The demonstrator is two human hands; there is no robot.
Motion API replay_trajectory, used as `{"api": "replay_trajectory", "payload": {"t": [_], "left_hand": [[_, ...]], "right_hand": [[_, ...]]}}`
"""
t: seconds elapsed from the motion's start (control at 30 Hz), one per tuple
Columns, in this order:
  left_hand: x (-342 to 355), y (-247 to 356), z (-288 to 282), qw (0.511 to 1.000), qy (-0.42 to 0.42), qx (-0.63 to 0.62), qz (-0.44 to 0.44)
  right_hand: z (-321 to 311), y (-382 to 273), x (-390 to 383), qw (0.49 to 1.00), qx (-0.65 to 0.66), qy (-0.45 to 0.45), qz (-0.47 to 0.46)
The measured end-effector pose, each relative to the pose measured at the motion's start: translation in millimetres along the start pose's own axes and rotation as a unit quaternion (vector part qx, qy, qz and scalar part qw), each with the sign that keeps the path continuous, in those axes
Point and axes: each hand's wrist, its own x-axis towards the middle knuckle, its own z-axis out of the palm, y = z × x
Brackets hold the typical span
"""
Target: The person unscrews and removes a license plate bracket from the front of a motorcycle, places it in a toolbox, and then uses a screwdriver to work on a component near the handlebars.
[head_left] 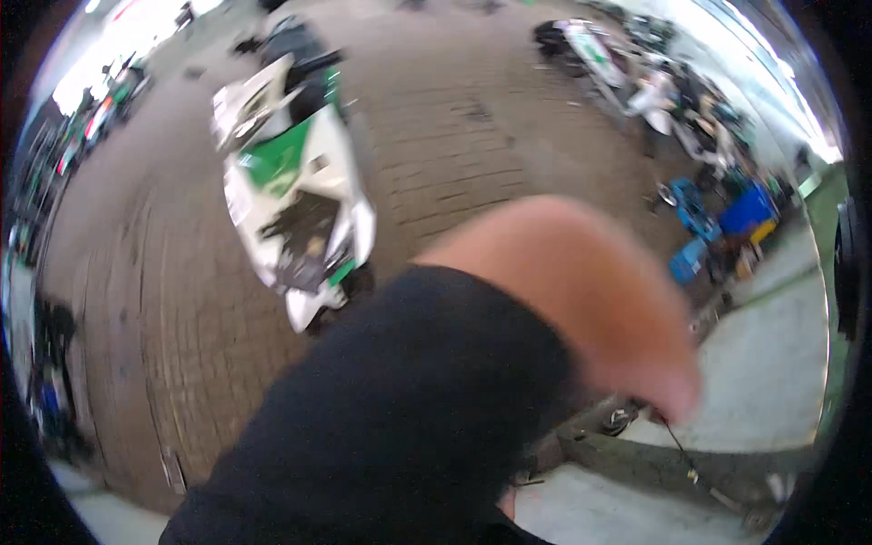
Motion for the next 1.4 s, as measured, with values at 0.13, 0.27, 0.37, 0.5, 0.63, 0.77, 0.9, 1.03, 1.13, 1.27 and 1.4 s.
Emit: {"api": "replay_trajectory", "payload": {"t": [0.13,0.27,0.37,0.5,0.63,0.77,0.9,1.03,1.13,1.27,1.4], "left_hand": [[-84.4,36.0,-36.2,0.998,0.043,-0.009,-0.048],[-189.9,61.5,-49.1,0.993,0.011,-0.008,-0.114],[-271.3,79.2,-62.6,0.983,-0.033,-0.020,-0.177],[-410.5,125.6,-68.5,0.930,-0.151,-0.096,-0.320],[-533.4,223.0,12.6,0.865,-0.027,-0.264,-0.426],[-625.8,338.2,113.1,0.732,0.027,-0.390,-0.557],[-649.4,408.6,173.0,0.638,0.010,-0.342,-0.690],[-648.4,383.7,167.6,0.614,0.040,-0.307,-0.726],[-677.5,342.8,153.7,0.621,0.064,-0.254,-0.739],[-721.3,250.2,121.6,0.715,0.015,-0.016,-0.699],[-773.2,139.7,103.4,0.812,-0.061,0.107,-0.570]], "right_hand": [[82.2,-19.8,-13.1,0.994,-0.078,-0.055,-0.043],[198.6,-19.7,-31.6,0.981,-0.127,-0.120,-0.082],[264.0,-9.6,-56.5,0.978,-0.127,-0.133,-0.095],[315.1,25.1,-93.5,0.971,-0.142,-0.165,-0.095],[331.4,28.8,-170.2,0.938,-0.195,-0.229,-0.174],[342.1,31.2,-203.8,0.944,-0.146,-0.273,-0.110],[368.1,-0.7,-272.7,0.833,-0.403,-0.289,-0.247],[392.6,-46.3,-310.7,0.724,-0.339,-0.262,-0.540],[418.1,-90.7,-349.7,0.680,-0.379,-0.240,-0.580],[446.2,-125.7,-406.6,0.704,-0.384,-0.199,-0.564],[485.9,-122.4,-430.8,0.638,-0.356,-0.148,-0.666]]}}
